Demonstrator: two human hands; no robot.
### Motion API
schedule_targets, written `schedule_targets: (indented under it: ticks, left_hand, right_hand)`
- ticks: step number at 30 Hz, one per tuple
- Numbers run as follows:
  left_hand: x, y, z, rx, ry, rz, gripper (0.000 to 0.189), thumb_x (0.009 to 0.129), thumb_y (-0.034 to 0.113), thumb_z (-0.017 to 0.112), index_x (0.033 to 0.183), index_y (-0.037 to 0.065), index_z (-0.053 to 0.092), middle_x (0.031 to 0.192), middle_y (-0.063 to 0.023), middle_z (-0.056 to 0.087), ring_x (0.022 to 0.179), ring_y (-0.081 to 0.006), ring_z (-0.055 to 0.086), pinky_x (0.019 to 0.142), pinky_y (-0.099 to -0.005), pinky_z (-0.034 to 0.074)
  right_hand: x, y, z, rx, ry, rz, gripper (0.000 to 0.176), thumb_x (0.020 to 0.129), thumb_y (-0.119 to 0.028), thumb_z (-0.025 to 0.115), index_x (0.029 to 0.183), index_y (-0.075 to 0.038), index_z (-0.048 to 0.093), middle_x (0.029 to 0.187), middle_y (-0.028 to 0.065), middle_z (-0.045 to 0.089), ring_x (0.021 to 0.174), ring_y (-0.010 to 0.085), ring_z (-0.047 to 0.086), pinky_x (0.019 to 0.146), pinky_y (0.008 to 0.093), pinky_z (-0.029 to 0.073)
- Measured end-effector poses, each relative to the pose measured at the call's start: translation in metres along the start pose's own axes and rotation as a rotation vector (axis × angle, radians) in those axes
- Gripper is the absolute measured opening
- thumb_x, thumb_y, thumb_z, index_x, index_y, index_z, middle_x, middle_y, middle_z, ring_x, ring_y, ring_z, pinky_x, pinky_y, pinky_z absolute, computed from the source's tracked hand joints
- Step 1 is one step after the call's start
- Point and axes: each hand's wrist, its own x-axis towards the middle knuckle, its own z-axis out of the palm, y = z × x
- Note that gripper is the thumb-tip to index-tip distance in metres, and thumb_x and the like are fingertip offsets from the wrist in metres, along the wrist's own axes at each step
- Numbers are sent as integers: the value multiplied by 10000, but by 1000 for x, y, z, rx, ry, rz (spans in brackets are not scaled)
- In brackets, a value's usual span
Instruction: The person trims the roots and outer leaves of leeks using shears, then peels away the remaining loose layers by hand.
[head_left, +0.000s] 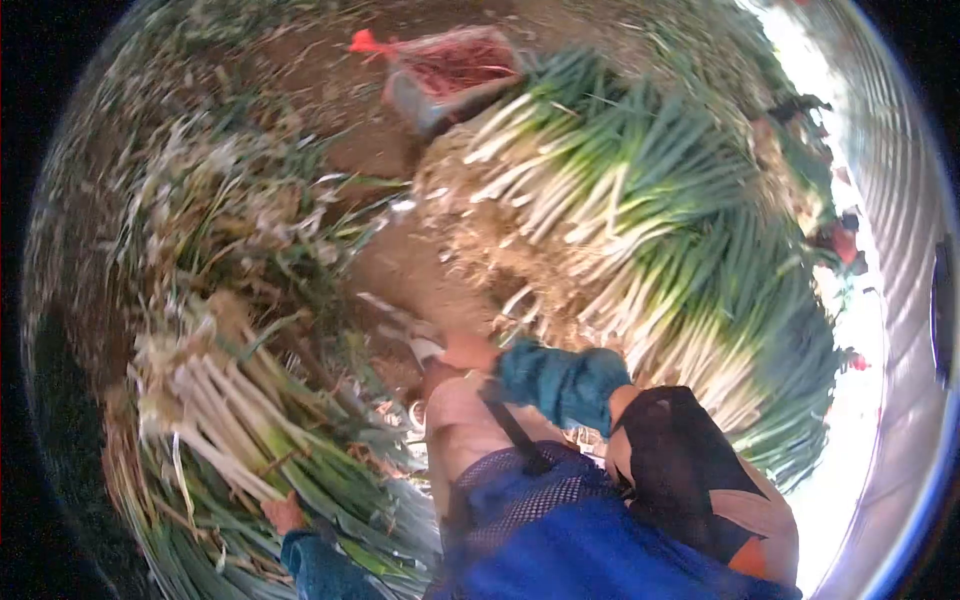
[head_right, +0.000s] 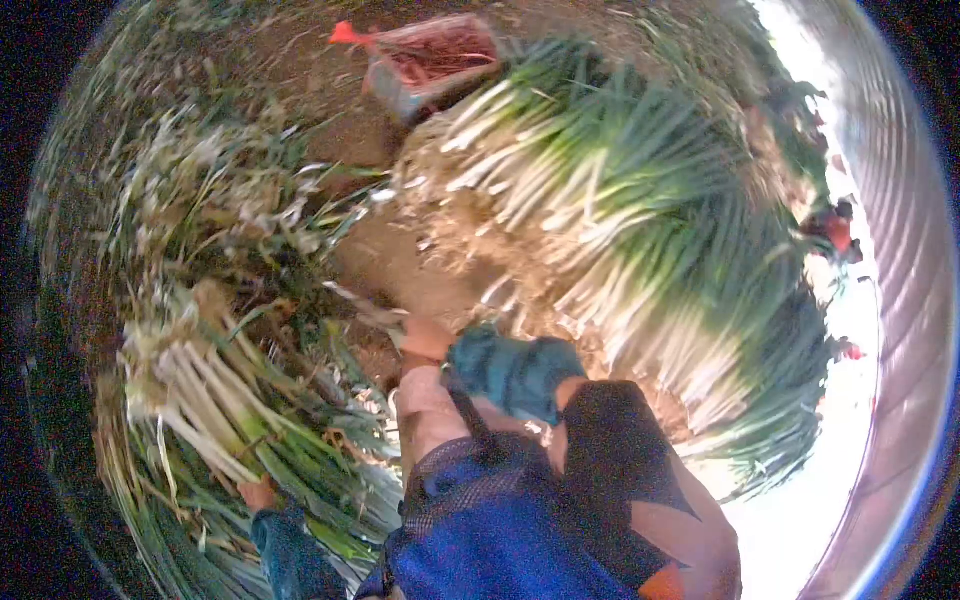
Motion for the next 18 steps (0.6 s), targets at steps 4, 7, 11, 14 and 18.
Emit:
schedule_targets:
  ticks: [4,7,11,14,18]
  left_hand:
    - [21,-8,18,131,1,-18,677,819,509,552,1155,-76,502,1209,-245,457,1089,-359,483,934,-394,389]
    - [-6,7,-13,123,-4,-20,689,820,550,520,1158,-50,518,1179,-219,500,1058,-348,507,933,-383,394]
    - [-6,-21,-4,179,235,273,434,815,413,531,1054,57,601,1020,-188,584,939,-388,559,845,-456,443]
    - [-34,12,-24,142,192,-37,471,720,347,675,1022,-2,579,1046,-202,582,959,-372,573,817,-434,472]
    - [-62,48,-42,-218,184,-387,711,693,357,723,1211,-5,398,1136,-195,529,1047,-372,530,878,-449,445]
  right_hand:
    - [-75,155,-95,27,96,332,486,664,-317,650,1032,-5,595,976,231,616,904,312,610,774,408,468]
    - [-141,255,-177,-323,183,520,410,671,-293,651,984,-32,607,948,208,618,882,309,607,755,414,469]
    - [-213,333,-295,-732,10,621,308,680,-260,653,919,-68,622,910,176,619,853,305,601,730,423,470]
    - [-213,353,-343,-1037,-273,674,232,688,-236,654,871,-95,634,882,153,620,831,302,598,711,430,471]
    - [-149,362,-337,-1254,-530,298,131,697,-203,656,806,-130,650,845,122,622,802,297,592,686,438,472]
